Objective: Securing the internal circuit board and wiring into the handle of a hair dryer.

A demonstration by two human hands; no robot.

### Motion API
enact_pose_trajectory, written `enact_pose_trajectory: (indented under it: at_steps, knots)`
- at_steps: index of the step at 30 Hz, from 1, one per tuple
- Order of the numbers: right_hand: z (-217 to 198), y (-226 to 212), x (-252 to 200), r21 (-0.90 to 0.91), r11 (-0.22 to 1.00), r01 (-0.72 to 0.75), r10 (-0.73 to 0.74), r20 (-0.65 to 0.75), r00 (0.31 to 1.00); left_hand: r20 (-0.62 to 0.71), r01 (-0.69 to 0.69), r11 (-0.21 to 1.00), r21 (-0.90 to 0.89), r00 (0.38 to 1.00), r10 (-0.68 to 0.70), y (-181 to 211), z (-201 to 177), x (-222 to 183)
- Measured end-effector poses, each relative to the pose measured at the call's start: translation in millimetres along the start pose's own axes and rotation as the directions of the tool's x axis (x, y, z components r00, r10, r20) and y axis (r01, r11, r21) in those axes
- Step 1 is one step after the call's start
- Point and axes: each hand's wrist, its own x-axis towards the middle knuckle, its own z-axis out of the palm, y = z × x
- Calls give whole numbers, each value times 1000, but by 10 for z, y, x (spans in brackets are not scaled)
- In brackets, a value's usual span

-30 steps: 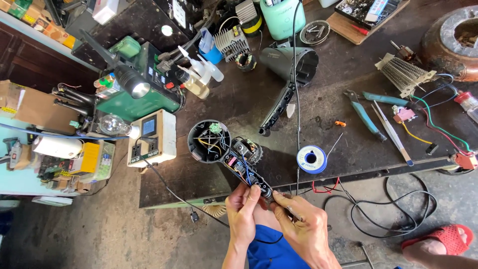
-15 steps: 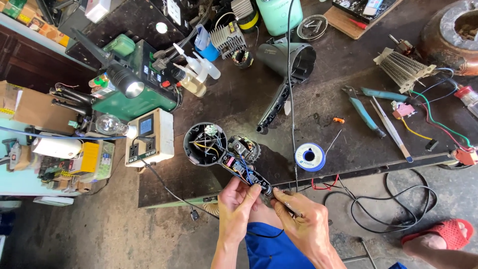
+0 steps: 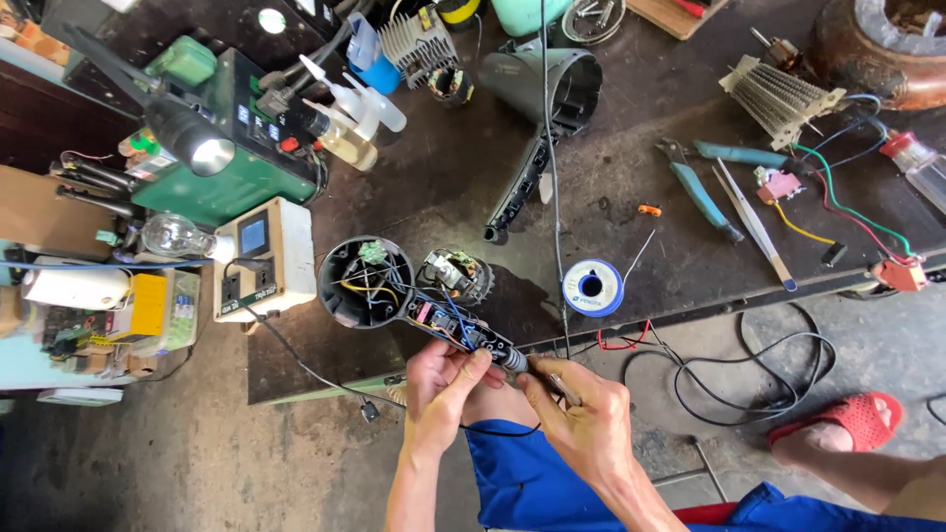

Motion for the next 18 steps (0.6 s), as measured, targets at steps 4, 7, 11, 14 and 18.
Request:
enact_pose_trajectory:
  at_steps: [4,7,11,14,18]
  knots:
    - [-8,-36,40,52,997,56,-55,-19,998,2,-5,1000,-4,1000,5,-78,-40,26]
    - [-37,-107,81,62,991,115,-114,-19,993,12,28,999,17,1000,-29,-70,-77,41]
    - [-66,-139,102,43,994,100,-102,42,994,61,32,998,58,997,-36,37,-71,47]
    - [-67,-126,101,53,992,112,-114,40,993,60,12,998,53,998,-16,40,-46,44]
    - [-79,-95,101,66,993,103,-107,56,993,21,-124,988,94,992,122,39,29,4]
